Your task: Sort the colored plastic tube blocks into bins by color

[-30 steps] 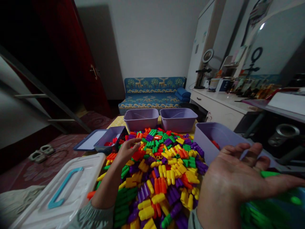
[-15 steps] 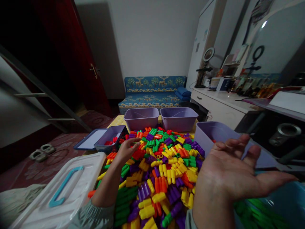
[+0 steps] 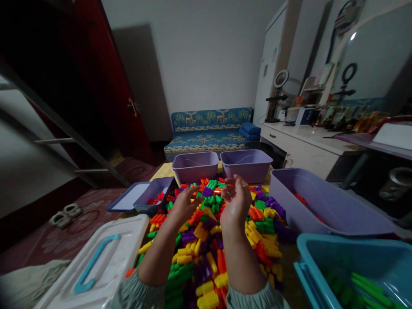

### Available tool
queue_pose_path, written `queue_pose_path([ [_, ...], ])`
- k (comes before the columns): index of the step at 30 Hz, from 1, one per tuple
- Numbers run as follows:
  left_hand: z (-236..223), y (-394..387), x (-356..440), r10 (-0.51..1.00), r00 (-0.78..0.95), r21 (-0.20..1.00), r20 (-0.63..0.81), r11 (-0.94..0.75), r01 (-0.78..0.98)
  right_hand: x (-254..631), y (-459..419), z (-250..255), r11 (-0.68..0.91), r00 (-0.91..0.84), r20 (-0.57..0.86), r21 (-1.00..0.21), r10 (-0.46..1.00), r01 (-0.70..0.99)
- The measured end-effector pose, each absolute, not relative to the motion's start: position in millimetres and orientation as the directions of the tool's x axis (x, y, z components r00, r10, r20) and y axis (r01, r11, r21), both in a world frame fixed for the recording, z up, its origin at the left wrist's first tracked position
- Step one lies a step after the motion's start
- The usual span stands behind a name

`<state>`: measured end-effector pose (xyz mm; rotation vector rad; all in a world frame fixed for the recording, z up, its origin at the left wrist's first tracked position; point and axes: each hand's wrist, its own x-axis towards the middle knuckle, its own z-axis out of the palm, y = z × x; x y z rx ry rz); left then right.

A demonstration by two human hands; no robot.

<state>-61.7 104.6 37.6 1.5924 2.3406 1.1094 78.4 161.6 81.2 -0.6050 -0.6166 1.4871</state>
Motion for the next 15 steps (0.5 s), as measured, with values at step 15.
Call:
queue_pose_path([
  [15, 53.5, 183.8, -132.7, 0.847, -0.448, 0.22, 0.287, 0.397, 0.891, -29.9, 270.0, 62.5, 0.514, -0.503, 0.216, -0.625, 0.837, 0.587],
])
